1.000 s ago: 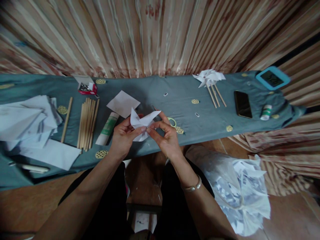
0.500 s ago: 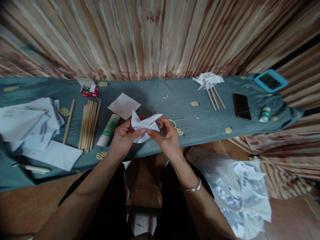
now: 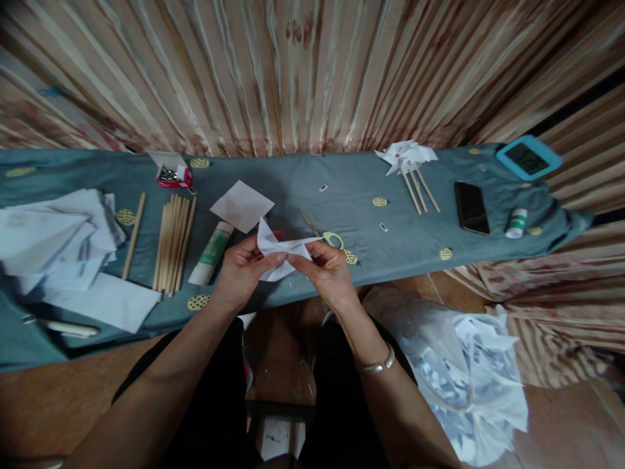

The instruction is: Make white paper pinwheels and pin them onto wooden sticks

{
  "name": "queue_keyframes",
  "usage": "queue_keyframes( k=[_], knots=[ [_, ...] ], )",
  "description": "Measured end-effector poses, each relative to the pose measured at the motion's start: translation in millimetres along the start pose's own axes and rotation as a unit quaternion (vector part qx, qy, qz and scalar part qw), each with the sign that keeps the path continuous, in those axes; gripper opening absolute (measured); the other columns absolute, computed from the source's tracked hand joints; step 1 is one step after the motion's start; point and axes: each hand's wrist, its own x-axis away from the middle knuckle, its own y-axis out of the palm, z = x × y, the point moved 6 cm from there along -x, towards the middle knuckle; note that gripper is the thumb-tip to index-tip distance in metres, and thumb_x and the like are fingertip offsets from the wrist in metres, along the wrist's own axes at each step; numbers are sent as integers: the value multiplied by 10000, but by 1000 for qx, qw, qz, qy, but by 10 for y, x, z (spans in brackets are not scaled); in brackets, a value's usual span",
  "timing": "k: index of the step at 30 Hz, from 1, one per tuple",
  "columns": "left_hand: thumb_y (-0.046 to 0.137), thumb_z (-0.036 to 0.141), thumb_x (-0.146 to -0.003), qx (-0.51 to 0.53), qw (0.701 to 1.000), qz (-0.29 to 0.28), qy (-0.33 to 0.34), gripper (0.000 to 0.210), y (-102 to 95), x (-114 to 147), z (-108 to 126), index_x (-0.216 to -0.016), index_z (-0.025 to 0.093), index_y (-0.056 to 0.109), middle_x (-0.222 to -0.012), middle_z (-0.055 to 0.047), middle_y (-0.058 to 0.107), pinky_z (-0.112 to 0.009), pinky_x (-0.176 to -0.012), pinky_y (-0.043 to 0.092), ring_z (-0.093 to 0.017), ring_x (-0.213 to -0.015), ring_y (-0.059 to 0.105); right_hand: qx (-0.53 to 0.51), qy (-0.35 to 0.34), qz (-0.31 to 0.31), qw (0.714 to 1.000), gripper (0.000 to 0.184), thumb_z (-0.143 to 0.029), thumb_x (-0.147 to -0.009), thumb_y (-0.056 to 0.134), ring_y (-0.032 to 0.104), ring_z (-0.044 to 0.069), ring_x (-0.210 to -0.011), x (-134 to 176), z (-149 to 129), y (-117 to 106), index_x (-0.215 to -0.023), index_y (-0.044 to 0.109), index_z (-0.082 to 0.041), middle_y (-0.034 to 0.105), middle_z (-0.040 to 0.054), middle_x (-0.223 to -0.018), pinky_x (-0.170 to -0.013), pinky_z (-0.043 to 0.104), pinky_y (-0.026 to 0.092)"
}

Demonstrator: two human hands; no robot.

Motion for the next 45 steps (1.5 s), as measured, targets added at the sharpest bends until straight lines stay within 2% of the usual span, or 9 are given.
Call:
queue_keyframes(
  k=[6,13,24,32,45],
  knots=[
    [832,317,-566,-27,1000,6,12,253,-20,13,13,-751,164,755,-706,-16,724,-258,-599,497,-136,-613,607,3,-19,-3,1000,179,-349,-586,829,638,149,-642,-6,-1,16,-726,748,-273,723,-35,-726,-661,307,530],
    [806,279,-584,-50,998,24,18,189,-46,6,6,-738,177,768,-662,-3,707,-240,-571,473,-132,-607,594,25,-29,5,999,162,-344,-608,811,629,141,-634,-9,0,7,-734,745,-269,728,-35,-734,-666,302,523],
    [824,328,-559,-70,997,30,26,222,-46,37,81,-718,185,764,-672,-2,690,-236,-577,456,-124,-605,575,29,-26,4,999,149,-338,-607,803,605,133,-619,-16,3,22,-717,735,-262,710,-40,-702,-649,286,503],
    [825,356,-555,-83,996,24,17,246,-48,39,77,-707,175,758,-672,-13,699,-258,-588,470,-141,-604,589,40,-13,-11,999,245,-414,-580,822,582,130,-601,-18,10,9,-730,721,-249,694,-32,-685,-615,277,474],
    [799,280,-554,-81,996,39,1,172,-59,34,56,-687,176,765,-623,4,689,-226,-531,446,-124,-557,572,20,-17,-12,1000,231,-403,-566,837,589,127,-602,-25,38,-7,-715,726,-265,694,-38,-672,-618,276,484]
  ],
)
